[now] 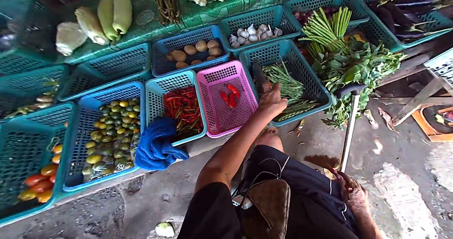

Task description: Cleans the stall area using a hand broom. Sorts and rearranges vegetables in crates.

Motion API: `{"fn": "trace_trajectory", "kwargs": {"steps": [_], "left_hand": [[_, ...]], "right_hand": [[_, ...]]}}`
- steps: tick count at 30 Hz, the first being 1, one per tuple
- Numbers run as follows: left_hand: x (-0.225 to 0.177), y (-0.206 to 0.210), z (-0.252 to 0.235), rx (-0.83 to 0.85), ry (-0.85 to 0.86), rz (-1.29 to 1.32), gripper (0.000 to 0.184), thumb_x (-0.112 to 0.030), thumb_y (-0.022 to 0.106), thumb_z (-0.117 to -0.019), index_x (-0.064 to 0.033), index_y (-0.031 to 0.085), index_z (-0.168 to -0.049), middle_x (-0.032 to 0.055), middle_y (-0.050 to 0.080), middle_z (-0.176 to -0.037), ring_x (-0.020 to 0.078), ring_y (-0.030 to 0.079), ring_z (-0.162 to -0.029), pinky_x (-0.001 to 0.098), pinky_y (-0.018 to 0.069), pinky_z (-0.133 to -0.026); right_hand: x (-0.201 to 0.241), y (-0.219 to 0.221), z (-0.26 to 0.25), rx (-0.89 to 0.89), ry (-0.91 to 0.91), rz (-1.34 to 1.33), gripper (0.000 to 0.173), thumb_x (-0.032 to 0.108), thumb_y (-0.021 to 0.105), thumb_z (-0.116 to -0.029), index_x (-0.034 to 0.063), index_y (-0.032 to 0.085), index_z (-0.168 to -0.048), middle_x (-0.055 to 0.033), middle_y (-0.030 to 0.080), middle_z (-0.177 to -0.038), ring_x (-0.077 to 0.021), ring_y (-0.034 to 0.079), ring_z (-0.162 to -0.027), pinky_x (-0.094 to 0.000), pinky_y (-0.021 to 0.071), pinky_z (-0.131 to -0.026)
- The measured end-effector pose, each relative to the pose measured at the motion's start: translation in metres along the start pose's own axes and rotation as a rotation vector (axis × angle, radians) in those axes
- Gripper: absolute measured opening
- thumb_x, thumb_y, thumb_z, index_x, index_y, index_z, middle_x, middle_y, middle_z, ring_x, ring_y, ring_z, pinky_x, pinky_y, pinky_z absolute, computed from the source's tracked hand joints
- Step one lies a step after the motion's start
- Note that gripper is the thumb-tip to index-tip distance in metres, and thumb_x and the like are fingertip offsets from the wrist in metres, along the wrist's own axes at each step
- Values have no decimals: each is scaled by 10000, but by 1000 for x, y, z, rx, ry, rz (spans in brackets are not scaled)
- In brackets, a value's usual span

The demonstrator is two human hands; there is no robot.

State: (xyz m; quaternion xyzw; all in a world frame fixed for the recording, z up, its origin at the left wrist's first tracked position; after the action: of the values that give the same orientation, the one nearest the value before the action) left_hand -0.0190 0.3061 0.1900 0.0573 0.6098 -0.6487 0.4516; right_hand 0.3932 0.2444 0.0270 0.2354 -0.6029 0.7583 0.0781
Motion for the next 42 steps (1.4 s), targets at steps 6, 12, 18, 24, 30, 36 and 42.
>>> {"fn": "trace_trajectory", "kwargs": {"steps": [6, 12, 18, 24, 30, 36, 42], "left_hand": [[34, -60, 47, -253, 220, 402, 570, -25, 580, -906, -143, 544, -1462, 184, 335, -1587, 271, 413, -1417, 419, 483, -1054], [133, -107, 51, -471, 165, -215, 530, 38, 627, -888, -37, 599, -1412, 221, 267, -1660, 413, 409, -1456, 566, 440, -1119], [193, -131, 58, -427, -10, -313, 481, 27, 622, -921, -15, 602, -1400, 193, 455, -1571, 461, 509, -1363, 698, 409, -1063], [183, -142, 51, -301, -179, -492, 380, -25, 605, -971, -17, 647, -1349, 236, 581, -1431, 513, 544, -1292, 752, 408, -1014], [126, -131, 30, -309, -66, -498, 407, -60, 555, -997, 19, 590, -1395, 273, 509, -1493, 504, 458, -1386, 732, 324, -1094], [15, -53, -43, -3, 482, -506, 741, 7, 685, -879, -58, 407, -1562, 156, 404, -1616, 396, 261, -1540, 624, 238, -1213], [-23, -8, -81, 113, 312, -679, 648, -11, 807, -770, 28, 566, -1370, 268, 534, -1420, 452, 480, -1360, 637, 419, -1078]], "right_hand": [[-5, 2, -2, -3, 40, -36, 364, 305, 507, -1073, 89, 729, -1266, -179, 725, -1226, -388, 642, -1225, -655, 352, -1117], [-3, 2, 0, 16, 57, -16, 375, 324, 501, -1076, 97, 721, -1278, -165, 720, -1250, -379, 635, -1239, -641, 351, -1124], [1, 3, -3, 30, 54, 3, 382, 335, 499, -1075, 97, 726, -1270, -153, 726, -1241, -355, 645, -1229, -615, 360, -1126], [2, 1, -5, 45, 66, 13, 383, 329, 486, -1079, 104, 722, -1279, -140, 725, -1254, -348, 632, -1257, -602, 346, -1148], [-1, 2, -8, 47, 57, 21, 392, 348, 482, -1076, 110, 730, -1263, -134, 730, -1239, -346, 644, -1233, -606, 357, -1134], [0, 3, -14, 73, 86, 49, 414, 383, 480, -1079, 106, 731, -1257, -137, 739, -1215, -343, 656, -1213, -598, 374, -1123], [-7, 2, -13, 59, 143, 49, 437, 400, 467, -1079, 102, 729, -1262, -143, 744, -1196, -340, 668, -1191, -593, 397, -1110]]}}
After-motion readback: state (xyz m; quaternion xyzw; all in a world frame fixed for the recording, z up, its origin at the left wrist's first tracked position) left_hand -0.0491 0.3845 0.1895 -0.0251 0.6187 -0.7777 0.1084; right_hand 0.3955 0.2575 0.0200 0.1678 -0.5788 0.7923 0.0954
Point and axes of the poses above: each hand's wrist, its own z-axis away from the middle knuckle, its own y-axis out of the palm, x = y × z, the point moved 2 cm from there along -z, towards the middle knuckle
